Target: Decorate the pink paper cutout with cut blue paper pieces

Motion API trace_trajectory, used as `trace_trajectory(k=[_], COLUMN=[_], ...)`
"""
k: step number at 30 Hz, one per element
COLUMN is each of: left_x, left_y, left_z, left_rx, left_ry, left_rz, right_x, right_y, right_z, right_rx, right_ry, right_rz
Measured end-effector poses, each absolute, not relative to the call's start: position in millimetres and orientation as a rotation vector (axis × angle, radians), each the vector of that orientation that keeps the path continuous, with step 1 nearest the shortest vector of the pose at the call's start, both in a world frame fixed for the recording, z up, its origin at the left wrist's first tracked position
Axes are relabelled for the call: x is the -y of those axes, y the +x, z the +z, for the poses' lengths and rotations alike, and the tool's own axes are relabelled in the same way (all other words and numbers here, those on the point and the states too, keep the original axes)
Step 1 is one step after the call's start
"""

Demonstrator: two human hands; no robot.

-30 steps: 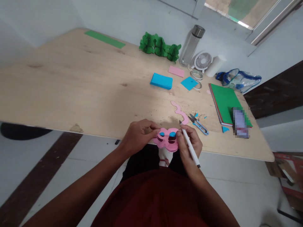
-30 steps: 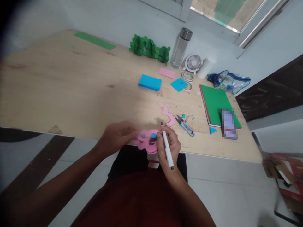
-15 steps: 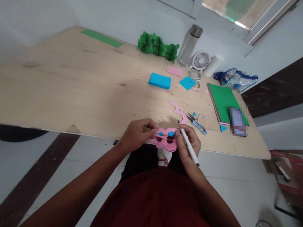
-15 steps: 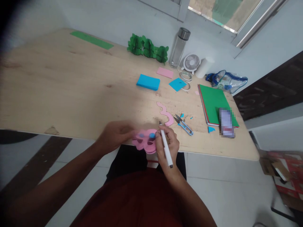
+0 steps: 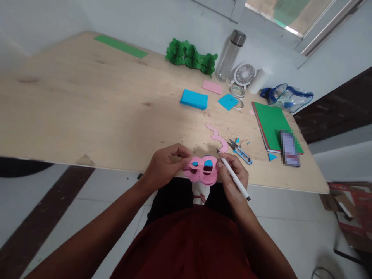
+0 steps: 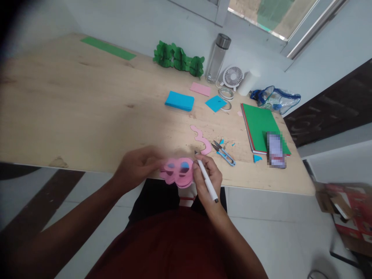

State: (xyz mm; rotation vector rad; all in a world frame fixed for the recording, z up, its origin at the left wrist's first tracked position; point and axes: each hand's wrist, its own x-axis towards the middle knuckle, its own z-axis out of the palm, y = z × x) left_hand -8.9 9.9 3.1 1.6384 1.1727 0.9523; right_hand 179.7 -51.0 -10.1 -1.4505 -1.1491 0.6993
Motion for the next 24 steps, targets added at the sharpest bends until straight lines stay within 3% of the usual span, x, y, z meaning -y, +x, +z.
trace_trajectory(k=[24], left_x=[-18], left_y=[-18], left_z=[-2], left_rx=[-0.753], left_ry=[2.476], left_rz=[0.798], right_x=[50], right_y=[186], right_z=[-13], right_rx=[1.425], right_ry=[-1.44], right_rz=[0.474])
